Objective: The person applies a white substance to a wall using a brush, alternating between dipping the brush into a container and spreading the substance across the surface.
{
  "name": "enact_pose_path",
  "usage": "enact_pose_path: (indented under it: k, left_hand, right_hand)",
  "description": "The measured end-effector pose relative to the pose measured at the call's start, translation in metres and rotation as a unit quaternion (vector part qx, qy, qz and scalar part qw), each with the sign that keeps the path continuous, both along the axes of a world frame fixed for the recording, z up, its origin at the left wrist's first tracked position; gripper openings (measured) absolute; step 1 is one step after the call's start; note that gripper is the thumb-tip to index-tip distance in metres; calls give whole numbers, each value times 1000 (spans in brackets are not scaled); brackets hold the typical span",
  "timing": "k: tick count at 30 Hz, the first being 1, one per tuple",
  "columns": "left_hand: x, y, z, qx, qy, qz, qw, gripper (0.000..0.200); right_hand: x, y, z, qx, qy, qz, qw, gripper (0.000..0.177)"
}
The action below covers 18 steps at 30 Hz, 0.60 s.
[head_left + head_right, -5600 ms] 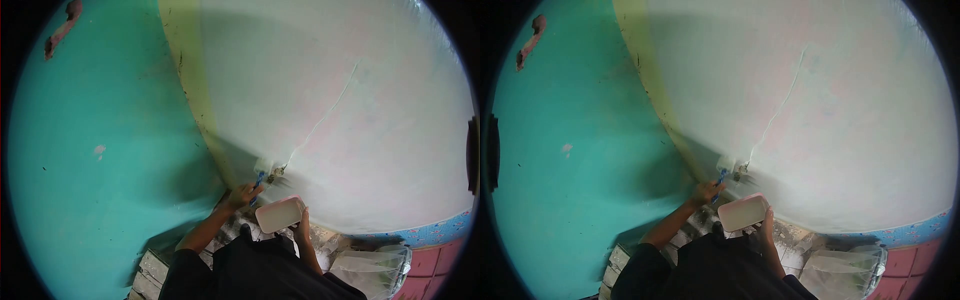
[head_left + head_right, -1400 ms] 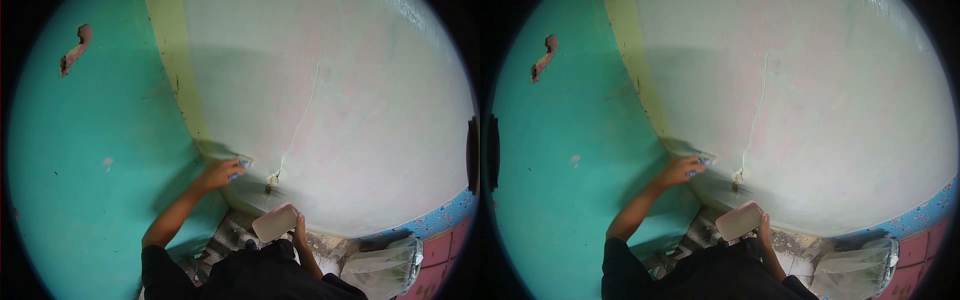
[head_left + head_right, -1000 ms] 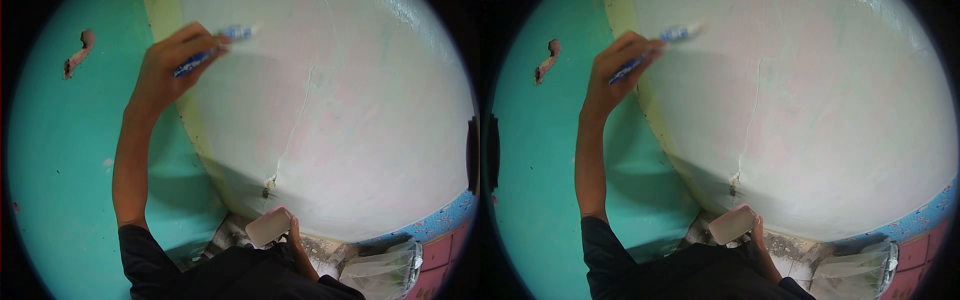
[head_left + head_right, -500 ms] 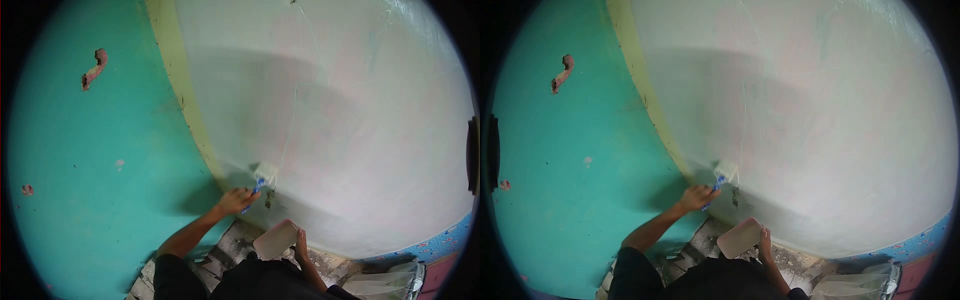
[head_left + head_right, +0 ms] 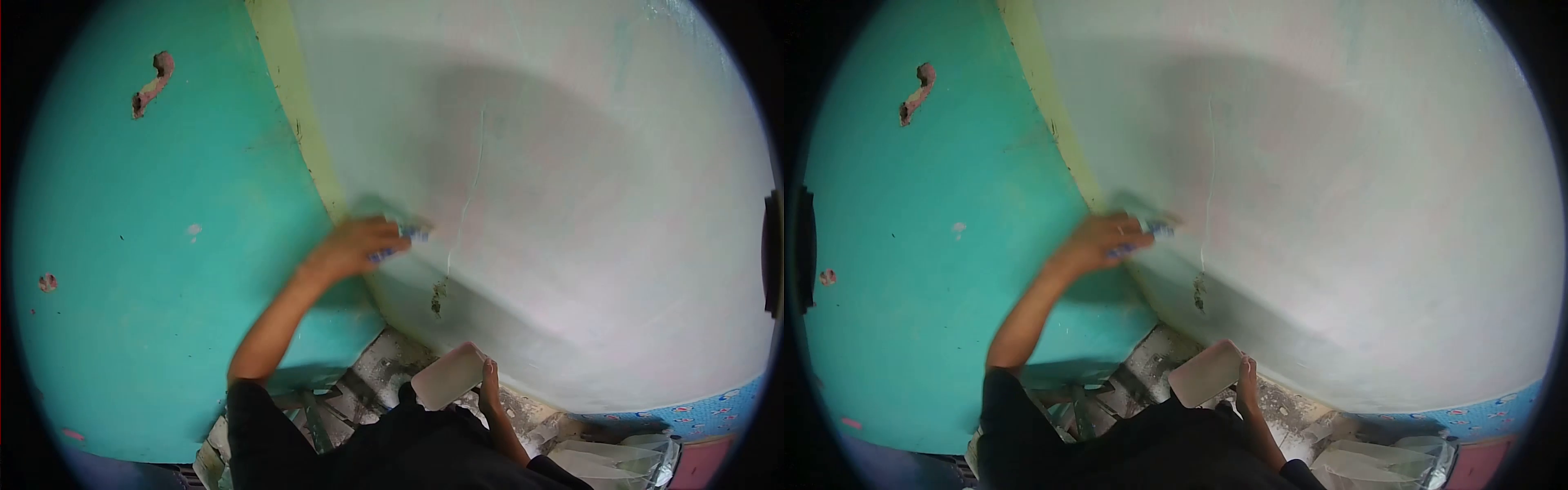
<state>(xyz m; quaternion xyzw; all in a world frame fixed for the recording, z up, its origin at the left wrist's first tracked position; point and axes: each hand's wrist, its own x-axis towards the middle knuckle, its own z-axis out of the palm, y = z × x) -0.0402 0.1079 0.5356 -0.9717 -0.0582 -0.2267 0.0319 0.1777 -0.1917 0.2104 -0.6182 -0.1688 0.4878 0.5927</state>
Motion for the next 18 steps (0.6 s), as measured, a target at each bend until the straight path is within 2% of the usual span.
enact_pose_path:
  k: [2, 5, 6, 9, 12, 13, 15, 17, 18]
  left_hand:
    - [3, -16, 80, -19, -49, 22, 998, 38]
    - [8, -27, 162, 70, -137, -2, 988, 32]
    - [8, -27, 179, 103, -154, -12, 983, 31]
    - [15, -29, 198, 217, -313, -18, 925, 28]
    - [32, -5, 160, 268, -389, -25, 881, 30]
    - [38, -3, 131, 255, -383, -23, 888, 33]
    - [48, -12, 59, 245, -344, 27, 906, 40]
    - [44, -26, -7, 259, -218, -5, 941, 41]
    - [48, -35, -41, 277, -213, 0, 937, 40]
  right_hand:
    - [-2, 2, 9, 4, 5, -4, 1000, 64]
    - [0, 5, 4, 6, 8, -9, 1000, 64]
    - [1, 5, 1, 5, 8, -10, 1000, 64]
    - [0, 5, 11, 20, 8, -5, 1000, 65]
    - [-1, 5, 11, 29, 4, -6, 1000, 65]
    - [-1, 5, 13, 26, 1, -9, 1000, 65]
    - [-3, 3, 16, 18, -3, -15, 1000, 64]
    - [-4, 0, 14, 16, 3, -24, 1000, 63]
    - [-4, 1, 13, 17, 6, -29, 999, 63]
